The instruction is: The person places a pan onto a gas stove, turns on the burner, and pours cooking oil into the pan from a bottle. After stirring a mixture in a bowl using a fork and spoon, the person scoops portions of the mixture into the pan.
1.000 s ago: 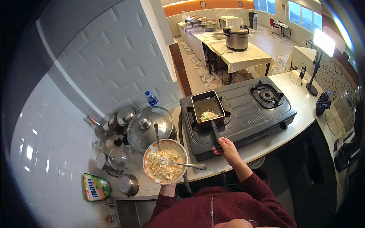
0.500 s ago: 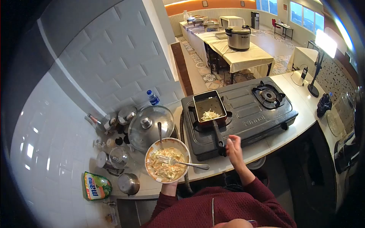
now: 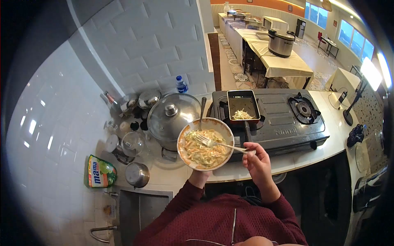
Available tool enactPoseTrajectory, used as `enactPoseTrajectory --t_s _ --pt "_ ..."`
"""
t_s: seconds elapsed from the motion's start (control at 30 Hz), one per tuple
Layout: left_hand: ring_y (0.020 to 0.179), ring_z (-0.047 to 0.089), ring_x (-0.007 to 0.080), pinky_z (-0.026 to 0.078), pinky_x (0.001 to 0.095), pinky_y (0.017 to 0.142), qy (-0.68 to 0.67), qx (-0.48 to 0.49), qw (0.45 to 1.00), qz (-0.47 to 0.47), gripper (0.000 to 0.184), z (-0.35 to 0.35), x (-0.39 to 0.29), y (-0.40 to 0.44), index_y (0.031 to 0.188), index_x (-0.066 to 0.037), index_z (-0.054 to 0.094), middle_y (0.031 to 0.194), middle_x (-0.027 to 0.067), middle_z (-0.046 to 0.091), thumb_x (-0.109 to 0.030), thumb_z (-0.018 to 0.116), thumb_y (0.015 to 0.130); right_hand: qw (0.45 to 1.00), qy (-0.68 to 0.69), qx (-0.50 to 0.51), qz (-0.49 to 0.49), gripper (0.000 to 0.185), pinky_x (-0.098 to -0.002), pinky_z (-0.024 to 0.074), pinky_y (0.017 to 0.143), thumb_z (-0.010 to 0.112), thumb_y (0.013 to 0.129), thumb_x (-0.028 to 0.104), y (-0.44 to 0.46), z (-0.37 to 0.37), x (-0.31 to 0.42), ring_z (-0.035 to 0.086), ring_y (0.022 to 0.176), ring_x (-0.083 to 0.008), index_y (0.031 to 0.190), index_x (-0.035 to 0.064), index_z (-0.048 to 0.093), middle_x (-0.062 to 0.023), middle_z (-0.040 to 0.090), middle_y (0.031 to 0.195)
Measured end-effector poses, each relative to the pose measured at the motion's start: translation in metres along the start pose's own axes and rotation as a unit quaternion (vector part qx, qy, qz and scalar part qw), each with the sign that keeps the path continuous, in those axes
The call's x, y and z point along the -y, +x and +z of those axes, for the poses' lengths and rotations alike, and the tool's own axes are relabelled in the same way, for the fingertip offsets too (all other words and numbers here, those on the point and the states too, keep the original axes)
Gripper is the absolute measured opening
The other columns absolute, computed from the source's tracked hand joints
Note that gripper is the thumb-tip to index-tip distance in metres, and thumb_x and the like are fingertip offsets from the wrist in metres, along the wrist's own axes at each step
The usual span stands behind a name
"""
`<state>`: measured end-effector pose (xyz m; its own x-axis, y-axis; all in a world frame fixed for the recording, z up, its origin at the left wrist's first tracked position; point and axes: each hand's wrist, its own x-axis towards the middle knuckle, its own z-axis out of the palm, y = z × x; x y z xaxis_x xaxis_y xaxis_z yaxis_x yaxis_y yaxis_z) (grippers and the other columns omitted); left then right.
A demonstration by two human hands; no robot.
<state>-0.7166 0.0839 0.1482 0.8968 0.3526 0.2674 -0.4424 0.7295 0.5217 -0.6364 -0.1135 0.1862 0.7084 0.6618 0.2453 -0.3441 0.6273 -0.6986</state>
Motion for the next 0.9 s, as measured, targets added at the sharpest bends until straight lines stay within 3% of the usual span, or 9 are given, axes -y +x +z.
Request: enactPoseTrajectory --t_s 0.13,0.17,0.27,0.37,0.47,0.53,0.6,0.8,0.9 --pt "0.127 0.04 0.031 0.036 0.0518 0.103 0.03 -0.073 0.997 -0.015 0.061 0.005 0.005 0.0 0.138 -0.018 0.033 0.139 0.0107 0.039 -0.057 0.034 0.091 0.992 -0.068 -0.029 -0.105 0.03 -0.0182 0.0412 0.06 0.051 0.095 0.017 0.017 0.01 0.005 0.05 0.069 -0.0047 0.12 0.0007 0.05 0.0014 0.051 0.083" --pt "0.125 0.042 0.0316 0.038 0.0516 0.102 -0.103 -0.018 0.994 -0.043 0.06 0.001 0.005 -0.001 0.138 -0.016 0.033 0.138 0.0122 0.04 -0.055 0.034 0.092 0.978 -0.149 -0.022 -0.143 0.031 -0.0175 0.041 0.06 0.048 0.097 0.02 0.019 0.01 0.006 0.05 0.069 -0.0035 0.122 0.0015 0.05 0.0027 0.05 0.083" --pt "0.123 0.045 0.0321 0.041 0.0512 0.1 -0.012 -0.059 0.998 -0.02 0.061 0.002 0.007 -0.008 0.137 -0.015 0.034 0.137 0.0144 0.041 -0.056 0.035 0.091 0.98 -0.148 -0.013 -0.134 0.031 -0.0178 0.0425 0.063 0.046 0.098 0.022 0.024 0.021 0.009 0.051 0.072 -0.0029 0.122 0.0025 0.05 0.0036 0.051 0.084" --pt "0.122 0.046 0.0319 0.043 0.0506 0.098 -0.07 0.024 0.997 -0.032 0.062 0.004 0.006 -0.011 0.137 -0.014 0.035 0.135 0.0156 0.042 -0.056 0.036 0.091 0.977 -0.167 -0.003 -0.133 0.029 -0.0191 0.0441 0.062 0.043 0.099 0.023 0.027 0.028 0.015 0.053 0.07 -0.0045 0.114 0.0007 0.053 0.001 0.056 0.081" --pt "0.122 0.045 0.0312 0.043 0.0506 0.098 -0.089 0.04 0.994 -0.05 0.063 0.012 0.003 -0.012 0.137 -0.015 0.035 0.135 0.0146 0.042 -0.056 0.036 0.09 0.92 -0.285 -0.004 -0.268 0.027 -0.0206 0.0459 0.059 0.04 0.099 0.023 0.025 0.027 0.04 0.057 0.065 -0.0074 0.102 0.0001 0.055 -0.0032 0.061 0.074" --pt "0.123 0.045 0.0306 0.043 0.0506 0.099 -0.093 0.032 0.993 -0.062 0.062 0.013 0.001 -0.01 0.138 -0.016 0.035 0.136 0.0135 0.042 -0.056 0.035 0.091 0.837 -0.422 -0.045 -0.345 0.027 -0.0245 0.0495 0.055 0.038 0.1 0.021 0.024 0.029 0.061 0.063 0.059 -0.0128 0.091 -0.0004 0.054 -0.0071 0.063 0.067" --pt "0.123 0.044 0.0298 0.042 0.0506 0.099 -0.094 0.021 0.992 -0.077 0.061 0.012 -0.001 -0.008 0.138 -0.017 0.034 0.137 0.012 0.042 -0.056 0.031 0.092 0.804 -0.481 -0.028 -0.349 0.024 -0.0258 0.0506 0.055 0.039 0.099 0.018 0.022 0.036 0.077 0.064 0.059 -0.0138 0.09 -0.0005 0.053 -0.0078 0.063 0.066" --pt "0.123 0.044 0.0298 0.041 0.0511 0.1 -0.054 0.004 0.996 -0.074 0.063 0.02 -0.001 -0.012 0.139 -0.016 0.034 0.137 0.012 0.042 -0.057 0.03 0.092 0.774 -0.554 0.005 -0.308 0.019 -0.0268 0.051 0.053 0.042 0.098 0.014 0.031 0.051 0.081 0.066 0.059 -0.0169 0.088 0.0012 0.052 -0.0075 0.062 0.067" --pt "0.124 0.044 0.0304 0.041 0.0513 0.099 -0.065 0.062 0.994 -0.065 0.064 0.011 0.001 -0.014 0.139 -0.016 0.033 0.138 0.0126 0.041 -0.058 0.03 0.091 0.791 -0.537 0.031 -0.291 0.018 -0.0283 0.0504 0.052 0.042 0.097 0.013 0.036 0.05 0.067 0.066 0.058 -0.0187 0.087 0.0016 0.051 -0.008 0.062 0.07"
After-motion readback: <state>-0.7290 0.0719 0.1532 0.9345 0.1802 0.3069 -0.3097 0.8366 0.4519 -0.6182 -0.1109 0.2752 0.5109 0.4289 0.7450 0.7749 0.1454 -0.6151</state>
